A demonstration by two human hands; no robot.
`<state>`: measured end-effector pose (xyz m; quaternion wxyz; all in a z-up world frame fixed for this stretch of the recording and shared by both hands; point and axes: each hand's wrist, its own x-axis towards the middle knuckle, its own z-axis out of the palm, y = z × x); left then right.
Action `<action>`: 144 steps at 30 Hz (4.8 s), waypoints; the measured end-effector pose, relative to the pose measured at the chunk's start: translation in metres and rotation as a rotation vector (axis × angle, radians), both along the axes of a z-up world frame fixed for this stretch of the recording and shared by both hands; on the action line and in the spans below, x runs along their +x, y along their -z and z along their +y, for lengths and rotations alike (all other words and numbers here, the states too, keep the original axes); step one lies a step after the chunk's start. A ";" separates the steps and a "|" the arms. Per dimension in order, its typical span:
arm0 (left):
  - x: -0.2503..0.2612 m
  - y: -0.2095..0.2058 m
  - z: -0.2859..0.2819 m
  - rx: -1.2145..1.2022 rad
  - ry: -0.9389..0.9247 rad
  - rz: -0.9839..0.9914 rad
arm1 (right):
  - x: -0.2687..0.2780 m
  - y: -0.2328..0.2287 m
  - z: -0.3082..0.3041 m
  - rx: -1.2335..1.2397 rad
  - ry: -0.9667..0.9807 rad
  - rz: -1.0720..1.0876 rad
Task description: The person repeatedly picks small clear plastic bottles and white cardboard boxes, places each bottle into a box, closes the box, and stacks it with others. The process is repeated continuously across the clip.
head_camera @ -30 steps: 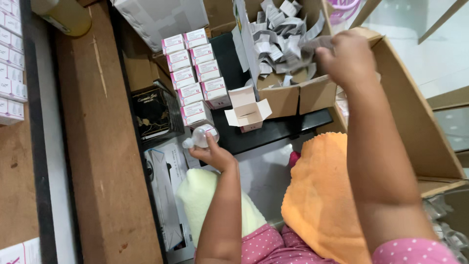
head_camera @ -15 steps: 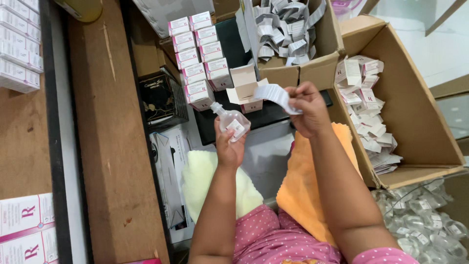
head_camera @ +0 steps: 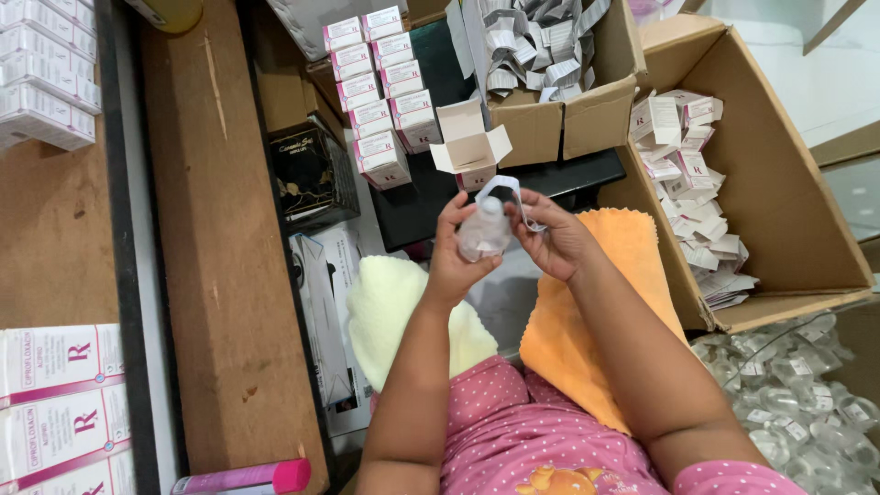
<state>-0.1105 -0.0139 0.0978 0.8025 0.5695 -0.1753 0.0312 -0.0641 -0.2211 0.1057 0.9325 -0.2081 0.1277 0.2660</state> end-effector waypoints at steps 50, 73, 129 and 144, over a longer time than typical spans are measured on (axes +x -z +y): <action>0.002 -0.002 -0.020 0.560 -0.685 -0.088 | -0.031 0.022 0.048 -0.882 0.274 -0.748; 0.003 -0.001 -0.026 0.803 -0.853 -0.440 | -0.045 0.034 0.058 -0.777 0.151 -0.752; 0.122 0.067 -0.015 0.544 -0.584 0.323 | 0.026 -0.017 -0.026 -0.883 0.394 -0.401; 0.119 0.061 -0.013 0.674 -0.554 0.239 | 0.068 -0.031 0.036 -0.875 0.337 -0.686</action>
